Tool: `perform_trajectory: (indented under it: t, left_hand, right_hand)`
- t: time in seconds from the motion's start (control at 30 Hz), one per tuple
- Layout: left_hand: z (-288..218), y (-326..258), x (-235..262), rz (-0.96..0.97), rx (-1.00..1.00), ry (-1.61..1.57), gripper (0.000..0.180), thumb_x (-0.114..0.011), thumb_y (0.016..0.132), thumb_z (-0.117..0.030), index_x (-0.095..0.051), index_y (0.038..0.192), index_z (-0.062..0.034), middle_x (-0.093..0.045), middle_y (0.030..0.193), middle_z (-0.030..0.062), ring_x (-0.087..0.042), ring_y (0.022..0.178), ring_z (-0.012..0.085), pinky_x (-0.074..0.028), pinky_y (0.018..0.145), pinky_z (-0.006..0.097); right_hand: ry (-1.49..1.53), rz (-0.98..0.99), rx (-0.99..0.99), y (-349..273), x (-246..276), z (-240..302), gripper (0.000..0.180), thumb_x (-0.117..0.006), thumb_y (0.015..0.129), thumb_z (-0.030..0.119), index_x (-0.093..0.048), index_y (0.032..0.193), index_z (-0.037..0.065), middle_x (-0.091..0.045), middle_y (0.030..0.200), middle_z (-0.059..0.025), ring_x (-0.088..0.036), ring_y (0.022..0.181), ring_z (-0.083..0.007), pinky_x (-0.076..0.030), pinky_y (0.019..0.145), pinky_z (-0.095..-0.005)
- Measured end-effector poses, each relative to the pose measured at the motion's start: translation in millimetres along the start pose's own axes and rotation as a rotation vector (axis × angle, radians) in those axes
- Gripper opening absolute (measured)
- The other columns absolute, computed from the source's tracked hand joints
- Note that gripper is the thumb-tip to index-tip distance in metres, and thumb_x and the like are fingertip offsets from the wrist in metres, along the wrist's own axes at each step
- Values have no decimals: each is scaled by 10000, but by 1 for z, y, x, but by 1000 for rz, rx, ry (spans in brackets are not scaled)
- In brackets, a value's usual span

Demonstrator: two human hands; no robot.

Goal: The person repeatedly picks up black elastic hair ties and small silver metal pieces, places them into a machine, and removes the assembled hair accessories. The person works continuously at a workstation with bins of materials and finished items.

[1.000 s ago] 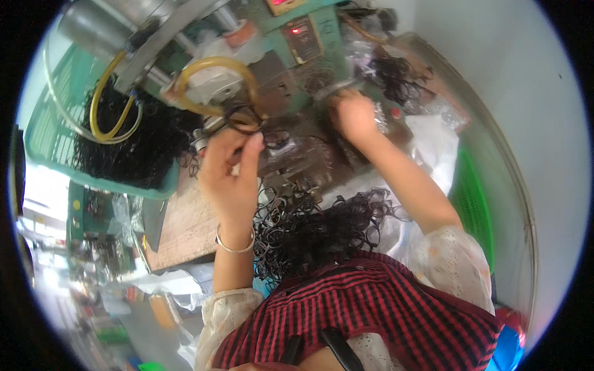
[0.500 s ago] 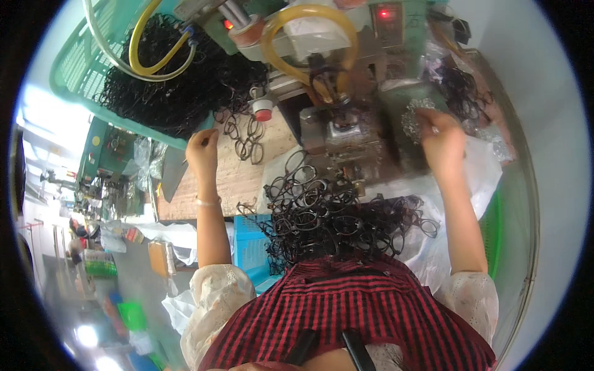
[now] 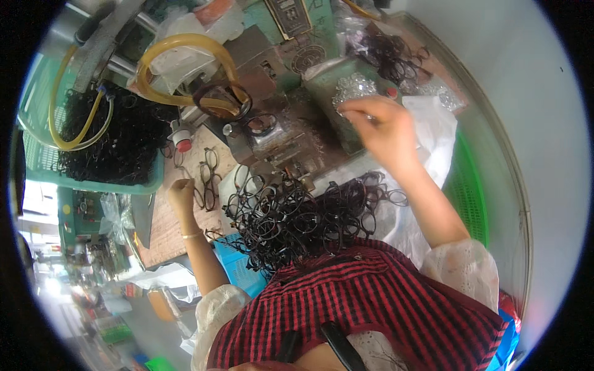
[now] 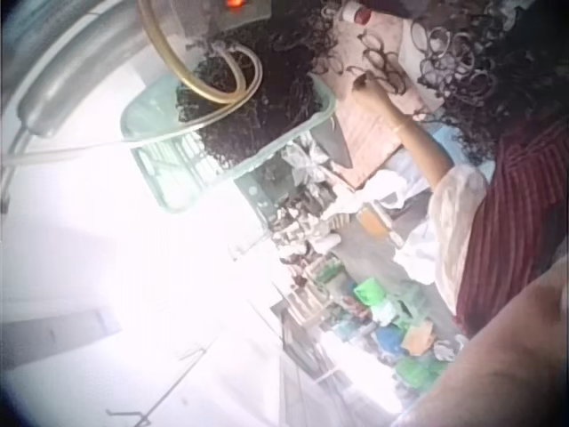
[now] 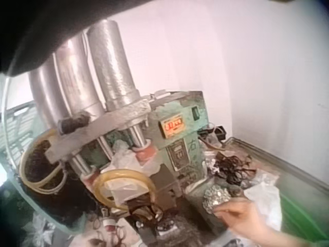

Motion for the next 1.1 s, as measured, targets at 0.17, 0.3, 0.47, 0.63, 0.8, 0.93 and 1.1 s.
perform_trajectory:
  t: [0.17,0.3,0.47,0.63,0.8,0.93,1.1]
  left_hand:
    - [-67,-18,26,-123,6,-781,123,-655,905,-98,-595,909,10,-638,818,44,-609,686,128,-505,639,279]
    - [-113,-49,37,-126,-188,-835,74,-604,941,-49,-553,988,-23,-619,910,45,-604,815,113,-521,746,263]
    - [-202,-61,78,-309,-472,-1135,93,-555,935,4,-535,1026,3,-609,929,99,-613,869,184,-530,791,332]
    - [-248,-56,108,-229,-617,-1179,143,-538,924,6,-510,1064,14,-600,959,149,-602,836,220,-535,766,362]
    - [-256,-87,115,-51,-596,-1110,147,-581,880,32,-524,1015,36,-645,964,192,-658,810,248,-564,766,363]
    - [-280,-93,89,131,-516,-1125,207,-671,829,112,-597,1016,62,-671,1004,143,-649,913,177,-539,777,248]
    - [-296,-85,63,153,-537,-1006,167,-678,858,60,-638,1018,34,-685,1012,79,-652,894,118,-545,751,233]
  right_hand:
    - [374,1,163,30,-63,37,298,-684,824,14,-655,1120,28,-730,930,-90,-687,866,-185,-517,816,-298]
    - [621,8,-22,24,-84,42,348,-644,855,-24,-592,1198,7,-726,932,-63,-655,875,-110,-501,802,-249]
    - [754,101,-63,24,-88,49,385,-632,866,-40,-568,1242,18,-708,892,-21,-621,851,-74,-484,805,-225]
    - [823,123,-188,17,-79,72,443,-609,846,-68,-534,1278,-3,-689,950,-67,-617,932,-98,-474,858,-242]
    - [474,243,107,12,-48,69,441,-609,851,35,-570,1289,70,-665,1139,-133,-614,1131,-272,-454,996,-362]
    - [-652,14,27,31,-23,-40,298,-730,745,142,-731,1042,114,-585,1289,-190,-495,1251,-361,-449,1013,-438]
    - [-555,-150,330,30,-29,-62,167,-748,696,110,-678,845,87,-653,1087,-101,-587,1091,-325,-523,864,-409]
Point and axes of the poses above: each hand's wrist, its own y-axis towards the middle knuckle, its own x-axis out of the back of the hand, z = x × y, the point moved 3 cm from there along y, towards the middle knuckle
